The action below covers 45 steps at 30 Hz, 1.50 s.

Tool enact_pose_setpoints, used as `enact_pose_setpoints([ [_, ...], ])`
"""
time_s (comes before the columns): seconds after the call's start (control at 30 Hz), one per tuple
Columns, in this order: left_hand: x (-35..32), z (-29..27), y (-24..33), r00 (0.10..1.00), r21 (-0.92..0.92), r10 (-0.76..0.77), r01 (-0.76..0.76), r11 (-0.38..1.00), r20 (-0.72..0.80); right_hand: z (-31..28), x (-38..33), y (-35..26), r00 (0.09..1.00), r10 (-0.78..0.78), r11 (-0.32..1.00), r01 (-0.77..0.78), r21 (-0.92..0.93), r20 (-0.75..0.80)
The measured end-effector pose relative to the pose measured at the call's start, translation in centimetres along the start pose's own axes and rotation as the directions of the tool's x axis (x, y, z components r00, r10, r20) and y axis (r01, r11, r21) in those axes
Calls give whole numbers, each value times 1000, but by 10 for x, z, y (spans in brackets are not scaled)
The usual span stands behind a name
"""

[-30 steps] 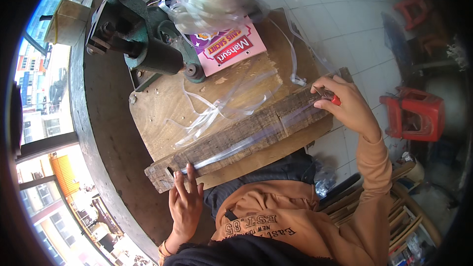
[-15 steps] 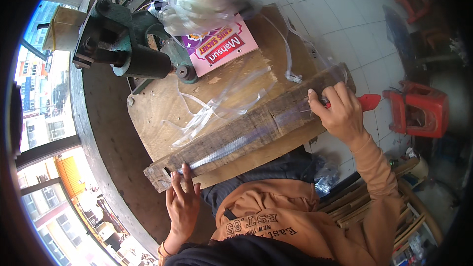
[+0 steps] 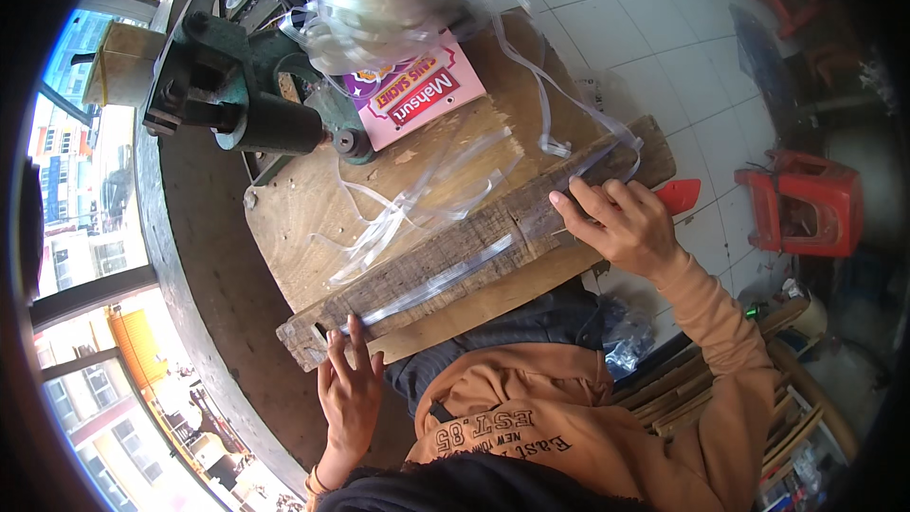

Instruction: The person trims and cuts thin transparent plastic strips using a utility knife and a hand-held cutting tool on a wooden block.

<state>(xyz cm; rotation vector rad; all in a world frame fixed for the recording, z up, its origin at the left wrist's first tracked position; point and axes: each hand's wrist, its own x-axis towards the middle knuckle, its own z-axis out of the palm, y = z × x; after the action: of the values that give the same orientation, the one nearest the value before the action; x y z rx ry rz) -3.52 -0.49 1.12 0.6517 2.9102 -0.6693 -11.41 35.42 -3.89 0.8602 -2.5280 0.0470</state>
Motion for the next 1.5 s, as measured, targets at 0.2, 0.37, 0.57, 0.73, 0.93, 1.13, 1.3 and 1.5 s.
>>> enact_pose_setpoints([
  [0.2,-1,1,0,1000,-2,1,-1,1000,3,-9,12,-1,997,13,998,-18,68,69],
  [0.37,-2,1,-1,1000,-15,-6,6,1000,5,-3,12,-3,997,79,979,-81,185,18],
  [0.57,-1,2,-1,1000,-20,19,-18,1000,14,-6,10,3,995,85,970,-95,226,52],
  [0.73,-4,3,1,1000,-8,13,-13,1000,24,-13,17,-11,988,70,965,-103,240,141],
  [0.93,-2,4,2,1000,-16,-10,10,1000,-6,-15,17,-31,967,206,941,-238,242,149],
  [1.13,-4,8,2,1000,-25,-19,19,1000,-8,-27,51,-94,911,408,831,-397,390,57],
  [1.3,-4,10,-3,998,-47,35,-37,998,-45,-21,85,-188,956,180,672,-292,680,232],
  [1.5,-5,8,-5,998,-52,5,-8,999,-67,-20,53,-149,873,277,883,-396,252,401],
])
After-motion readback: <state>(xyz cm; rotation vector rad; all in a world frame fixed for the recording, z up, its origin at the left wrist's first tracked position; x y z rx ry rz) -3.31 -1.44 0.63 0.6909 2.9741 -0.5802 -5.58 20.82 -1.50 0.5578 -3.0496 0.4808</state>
